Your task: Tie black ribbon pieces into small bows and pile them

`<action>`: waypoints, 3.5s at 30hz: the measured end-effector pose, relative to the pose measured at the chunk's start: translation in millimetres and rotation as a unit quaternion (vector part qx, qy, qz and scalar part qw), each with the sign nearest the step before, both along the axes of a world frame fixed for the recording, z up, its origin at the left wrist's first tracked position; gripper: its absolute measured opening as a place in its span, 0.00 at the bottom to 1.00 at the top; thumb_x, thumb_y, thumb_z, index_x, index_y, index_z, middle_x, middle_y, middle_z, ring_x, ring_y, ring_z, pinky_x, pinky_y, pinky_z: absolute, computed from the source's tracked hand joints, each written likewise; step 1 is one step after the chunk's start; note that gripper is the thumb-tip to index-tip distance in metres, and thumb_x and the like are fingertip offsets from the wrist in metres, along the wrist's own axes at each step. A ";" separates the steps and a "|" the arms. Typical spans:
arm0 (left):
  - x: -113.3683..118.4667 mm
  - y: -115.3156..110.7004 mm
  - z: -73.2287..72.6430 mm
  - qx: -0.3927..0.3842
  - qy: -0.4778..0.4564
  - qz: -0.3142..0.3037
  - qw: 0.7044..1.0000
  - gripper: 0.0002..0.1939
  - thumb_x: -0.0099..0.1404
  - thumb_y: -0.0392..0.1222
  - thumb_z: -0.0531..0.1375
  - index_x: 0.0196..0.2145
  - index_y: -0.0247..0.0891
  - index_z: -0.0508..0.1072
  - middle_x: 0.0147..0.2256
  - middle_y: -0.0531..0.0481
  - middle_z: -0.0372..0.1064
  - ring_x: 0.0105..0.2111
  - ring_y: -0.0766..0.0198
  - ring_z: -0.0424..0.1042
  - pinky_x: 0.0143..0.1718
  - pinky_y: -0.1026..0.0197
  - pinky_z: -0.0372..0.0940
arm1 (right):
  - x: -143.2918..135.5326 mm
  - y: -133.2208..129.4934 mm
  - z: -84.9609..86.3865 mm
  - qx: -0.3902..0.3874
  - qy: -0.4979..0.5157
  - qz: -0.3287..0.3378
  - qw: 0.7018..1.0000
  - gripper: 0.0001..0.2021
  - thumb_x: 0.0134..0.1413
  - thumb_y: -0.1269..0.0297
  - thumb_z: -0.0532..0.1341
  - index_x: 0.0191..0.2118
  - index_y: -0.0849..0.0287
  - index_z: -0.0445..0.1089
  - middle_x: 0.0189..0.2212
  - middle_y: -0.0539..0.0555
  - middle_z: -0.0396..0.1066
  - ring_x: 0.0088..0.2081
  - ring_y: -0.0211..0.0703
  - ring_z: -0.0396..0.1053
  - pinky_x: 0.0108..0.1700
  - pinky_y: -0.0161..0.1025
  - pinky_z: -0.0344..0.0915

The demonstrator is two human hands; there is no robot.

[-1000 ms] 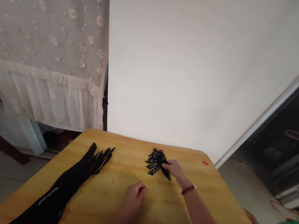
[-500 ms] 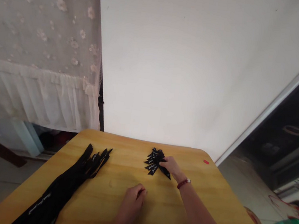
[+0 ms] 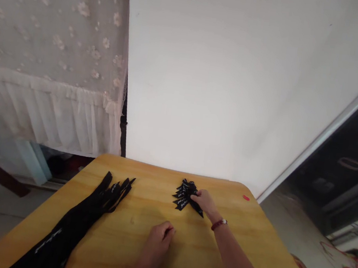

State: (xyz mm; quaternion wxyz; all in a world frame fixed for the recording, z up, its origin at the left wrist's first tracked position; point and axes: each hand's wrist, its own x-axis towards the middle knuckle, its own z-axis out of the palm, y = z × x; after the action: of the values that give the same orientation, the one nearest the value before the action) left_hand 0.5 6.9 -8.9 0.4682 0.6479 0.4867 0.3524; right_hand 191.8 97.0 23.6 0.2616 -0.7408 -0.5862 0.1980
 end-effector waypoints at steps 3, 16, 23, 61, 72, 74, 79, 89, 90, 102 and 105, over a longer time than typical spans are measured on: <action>0.1 -0.3 1.7 0.006 0.005 0.002 1.000 0.12 0.56 0.42 0.47 0.19 0.37 0.59 0.16 0.56 0.54 0.19 0.69 0.55 0.22 0.66 0.48 | -0.3 -9.6 14.3 0.035 -0.034 -0.028 0.998 0.15 0.45 0.59 0.53 0.32 0.67 0.68 0.24 0.57 0.69 0.28 0.44 0.66 0.29 0.34 0.58; 1.1 0.8 5.2 0.026 0.035 -0.002 0.999 0.11 0.56 0.39 0.47 0.18 0.37 0.60 0.16 0.55 0.54 0.21 0.68 0.56 0.23 0.65 0.48 | -45.2 -36.8 -23.2 -0.012 -0.286 0.126 0.950 0.32 0.54 0.50 0.36 0.59 0.68 0.31 0.60 0.55 0.27 0.59 0.46 0.26 0.55 0.54 0.27; 1.1 0.2 5.0 0.023 0.040 0.001 0.999 0.11 0.56 0.39 0.47 0.18 0.37 0.60 0.17 0.55 0.56 0.22 0.68 0.57 0.24 0.65 0.48 | -43.7 -32.5 -25.4 -0.030 -0.282 0.140 0.949 0.35 0.52 0.46 0.34 0.59 0.67 0.32 0.60 0.56 0.27 0.59 0.46 0.24 0.53 0.60 0.25; 1.0 -1.0 4.0 0.007 0.006 -0.007 1.000 0.11 0.56 0.41 0.47 0.18 0.37 0.59 0.16 0.56 0.55 0.19 0.69 0.56 0.22 0.66 0.48 | -35.6 -27.8 8.7 0.003 -0.244 0.042 0.969 0.32 0.53 0.48 0.32 0.59 0.63 0.27 0.60 0.54 0.25 0.59 0.44 0.21 0.53 0.62 0.29; 3.4 -1.1 -2.1 0.014 0.014 0.000 1.000 0.11 0.56 0.40 0.46 0.18 0.37 0.59 0.17 0.55 0.56 0.20 0.69 0.56 0.22 0.66 0.48 | -53.5 24.0 -9.2 -0.026 -0.258 0.071 0.963 0.33 0.54 0.50 0.34 0.59 0.72 0.34 0.60 0.61 0.30 0.59 0.46 0.26 0.55 0.55 0.29; 3.9 -0.9 -2.6 0.012 0.011 0.000 1.000 0.11 0.56 0.40 0.46 0.18 0.37 0.59 0.17 0.55 0.56 0.20 0.69 0.56 0.22 0.66 0.48 | -54.2 26.1 -16.4 -0.038 -0.264 0.084 0.960 0.33 0.54 0.51 0.34 0.59 0.72 0.36 0.60 0.61 0.32 0.59 0.47 0.27 0.55 0.54 0.29; 3.7 -0.5 -2.2 0.004 0.015 0.003 1.000 0.11 0.56 0.39 0.46 0.18 0.37 0.58 0.18 0.55 0.56 0.20 0.69 0.56 0.22 0.66 0.48 | -53.2 24.9 -28.4 -0.050 -0.278 0.089 0.955 0.34 0.52 0.49 0.37 0.58 0.71 0.39 0.59 0.61 0.36 0.59 0.49 0.28 0.55 0.53 0.29; 3.0 -2.0 -3.0 -0.005 0.028 0.001 1.000 0.12 0.57 0.41 0.46 0.18 0.37 0.58 0.18 0.56 0.55 0.21 0.69 0.56 0.23 0.66 0.49 | -51.3 24.1 -38.8 0.011 -0.258 0.091 0.962 0.37 0.51 0.45 0.38 0.58 0.72 0.41 0.59 0.64 0.39 0.59 0.53 0.31 0.55 0.51 0.33; 2.9 -1.8 -3.0 -0.002 0.031 0.001 1.000 0.12 0.57 0.41 0.46 0.18 0.37 0.57 0.18 0.55 0.55 0.21 0.69 0.56 0.23 0.66 0.49 | -51.2 23.9 -40.2 0.017 -0.258 0.091 0.962 0.37 0.51 0.45 0.38 0.58 0.72 0.41 0.59 0.64 0.39 0.59 0.53 0.31 0.55 0.51 0.33; 2.0 -1.9 4.0 0.031 0.007 -0.010 0.999 0.12 0.56 0.39 0.47 0.18 0.37 0.60 0.16 0.56 0.56 0.19 0.70 0.57 0.21 0.67 0.49 | -36.6 1.4 17.6 0.095 -0.077 0.039 0.992 0.29 0.54 0.52 0.40 0.58 0.64 0.44 0.59 0.59 0.38 0.59 0.50 0.33 0.54 0.58 0.37; 2.1 -0.8 1.2 0.024 0.002 -0.008 1.000 0.11 0.55 0.39 0.48 0.18 0.36 0.62 0.16 0.56 0.56 0.19 0.70 0.57 0.21 0.67 0.50 | -31.2 -29.8 25.7 0.204 0.065 0.047 0.976 0.26 0.52 0.52 0.45 0.51 0.64 0.58 0.52 0.62 0.57 0.53 0.48 0.53 0.54 0.48 0.48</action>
State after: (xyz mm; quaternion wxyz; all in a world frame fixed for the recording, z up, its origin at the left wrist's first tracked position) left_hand 2.7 6.1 -7.7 0.4547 0.6632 0.4737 0.3591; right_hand 160.6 67.2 49.3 0.4351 -0.6293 -0.6299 0.1337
